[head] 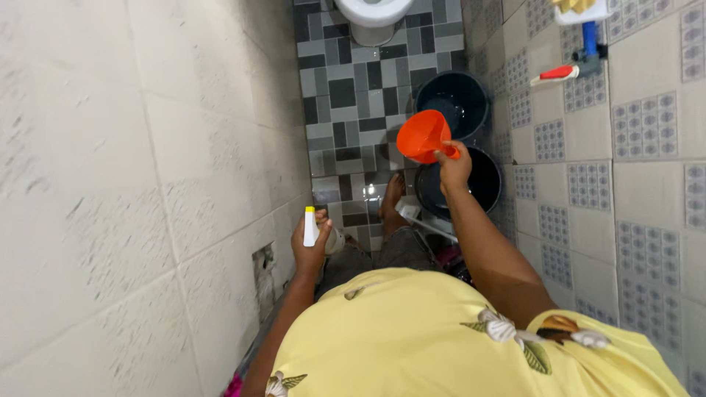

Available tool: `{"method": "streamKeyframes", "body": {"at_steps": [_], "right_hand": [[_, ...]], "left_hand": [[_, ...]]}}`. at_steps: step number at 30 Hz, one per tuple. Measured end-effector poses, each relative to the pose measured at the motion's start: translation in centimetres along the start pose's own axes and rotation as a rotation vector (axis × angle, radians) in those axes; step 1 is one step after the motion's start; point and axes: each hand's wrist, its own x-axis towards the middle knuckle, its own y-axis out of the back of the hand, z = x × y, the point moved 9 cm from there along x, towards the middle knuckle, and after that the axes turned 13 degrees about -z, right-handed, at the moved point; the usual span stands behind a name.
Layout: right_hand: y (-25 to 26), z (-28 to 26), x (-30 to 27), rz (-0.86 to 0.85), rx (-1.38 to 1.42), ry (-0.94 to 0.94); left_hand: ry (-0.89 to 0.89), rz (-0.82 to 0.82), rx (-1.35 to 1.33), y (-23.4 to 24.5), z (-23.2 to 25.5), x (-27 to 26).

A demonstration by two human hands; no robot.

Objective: The person scrubs the tiled bathroom floor with a long-handled brush, then uses a red toilet brush to scrub the toilet bowl. They rinse the floor with water from a red scoop and a bucket, and finally pour water into the toilet.

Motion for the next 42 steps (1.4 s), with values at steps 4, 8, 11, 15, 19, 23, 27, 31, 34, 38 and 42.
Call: {"method": "streamKeyframes", "body": {"at_steps": [4, 8, 11, 15, 19, 23, 27, 31, 34, 38, 42], "right_hand": [[6.5, 5.1, 6.8, 0.096, 0.094, -0.092], [11.1, 9.9, 11.0, 0.135, 0.319, -0.216], [13.2, 15.1, 13.5, 0.193, 0.118, -0.187], [12.1, 21.2, 19.3, 0.25, -0.218, -0.21], [10.7, 26.5, 25.5, 0.232, -0.463, -0.117], [8.9, 30.8, 28.9, 0.17, -0.775, -0.065], [7.0, 36.6, 32.4, 0.123, -0.877, -0.197], [3.8, 40.6, 35.3, -0.028, -1.042, -0.19], [3.8, 42.8, 36.5, -0.037, -0.866, -0.292], [8.8, 44.9, 32.7, 0.188, 0.162, -0.582], [10.6, 38.9, 27.7, 0.157, 0.541, -0.412]], "left_hand": [[0.037, -0.107, 0.07, -5.6, -1.2, 9.2], [-0.035, -0.244, 0.061, -11.4, -0.1, 17.1], [-0.059, -0.366, 0.12, -17.4, -1.3, 23.9], [-0.034, -0.477, 0.21, -20.4, -4.3, 28.1], [0.011, -0.49, 0.193, -21.6, -8.5, 30.6], [0.125, -0.555, 0.263, -21.4, -12.4, 32.3], [0.179, -0.56, 0.281, -20.4, -14.9, 33.9], [0.215, -0.516, 0.345, -19.8, -16.3, 34.6], [0.221, -0.512, 0.257, -20.3, -16.7, 35.0], [0.249, -0.506, 0.275, -20.8, -16.2, 34.7], [0.212, -0.504, 0.213, -21.7, -14.1, 34.7]]}}
